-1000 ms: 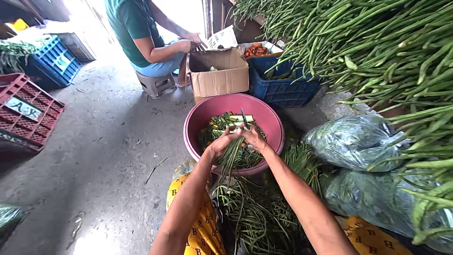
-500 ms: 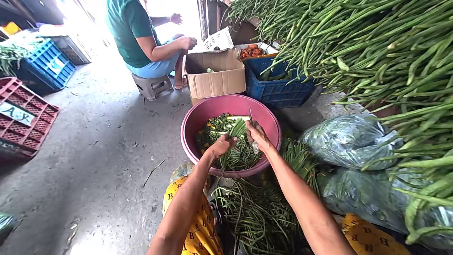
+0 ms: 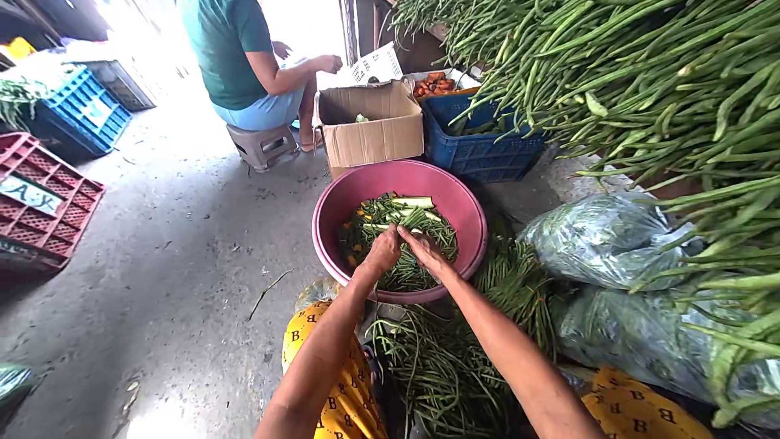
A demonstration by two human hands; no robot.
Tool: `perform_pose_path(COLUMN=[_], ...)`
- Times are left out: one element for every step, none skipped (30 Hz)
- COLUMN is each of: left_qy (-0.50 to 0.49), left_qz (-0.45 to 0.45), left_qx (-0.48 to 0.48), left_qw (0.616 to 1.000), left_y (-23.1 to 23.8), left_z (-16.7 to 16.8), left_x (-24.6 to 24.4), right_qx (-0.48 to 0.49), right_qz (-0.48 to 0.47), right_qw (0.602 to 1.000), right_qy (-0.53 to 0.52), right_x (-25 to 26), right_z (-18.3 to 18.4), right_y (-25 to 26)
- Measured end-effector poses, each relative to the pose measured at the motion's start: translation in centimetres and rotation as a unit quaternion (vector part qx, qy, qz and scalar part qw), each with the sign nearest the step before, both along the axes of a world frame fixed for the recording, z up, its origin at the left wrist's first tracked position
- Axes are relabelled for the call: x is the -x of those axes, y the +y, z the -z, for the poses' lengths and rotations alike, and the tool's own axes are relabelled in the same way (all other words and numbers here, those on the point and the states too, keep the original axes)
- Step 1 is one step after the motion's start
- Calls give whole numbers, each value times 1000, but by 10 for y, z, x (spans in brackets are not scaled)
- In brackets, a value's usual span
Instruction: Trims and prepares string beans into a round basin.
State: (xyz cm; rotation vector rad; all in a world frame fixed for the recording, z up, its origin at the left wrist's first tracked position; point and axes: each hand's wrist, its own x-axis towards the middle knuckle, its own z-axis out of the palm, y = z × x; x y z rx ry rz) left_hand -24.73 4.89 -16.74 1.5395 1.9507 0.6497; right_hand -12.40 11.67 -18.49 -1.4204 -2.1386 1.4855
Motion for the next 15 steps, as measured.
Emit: perform_pose_path(left_qy=[6, 12, 16, 21, 30, 42, 54, 65, 77, 90, 106, 125, 143, 156, 157], left_qz=[0, 0, -1, 0, 1, 3, 4, 5, 5, 5, 9, 15, 21, 27, 30], left_qx=[-4, -6, -8, -9, -5, 2, 9, 15, 19, 22, 28, 37, 48, 56, 63], left_qw=[1000, 1000, 1000, 1000, 1000, 999, 999, 998, 997, 996, 994, 991, 988, 986, 985], left_y=[-1, -1, -1, -2, -1, -1, 0, 0, -1, -1, -1, -1, -1, -1, -2], left_z=[0, 0, 0, 1, 2, 2, 2, 3, 3, 4, 5, 5, 6, 7, 8], left_x=[0, 0, 0, 0, -1, -1, -1, -1, -1, -2, -2, -2, -2, -3, -3], right_qx=[2, 3, 2, 3, 1, -4, -8, -12, -10, -10, -10, -3, 14, 43, 89], right_qz=[7, 13, 18, 23, 25, 26, 30, 36, 42, 49, 53, 56, 59, 69, 90], right_qw=[1000, 1000, 999, 999, 999, 999, 999, 999, 998, 998, 998, 998, 997, 994, 987], right_qy=[7, 17, 28, 40, 47, 46, 43, 38, 36, 37, 36, 39, 50, 68, 94], right_x=[1, 2, 3, 3, 3, 3, 3, 4, 4, 5, 5, 5, 5, 5, 5], right_z=[-1, -1, 1, 3, 5, 7, 8, 10, 10, 11, 11, 11, 9, 7, 3], right_y=[-2, -4, -5, -6, -6, -6, -7, -8, -10, -12, -13, -14, -14, -14, -14])
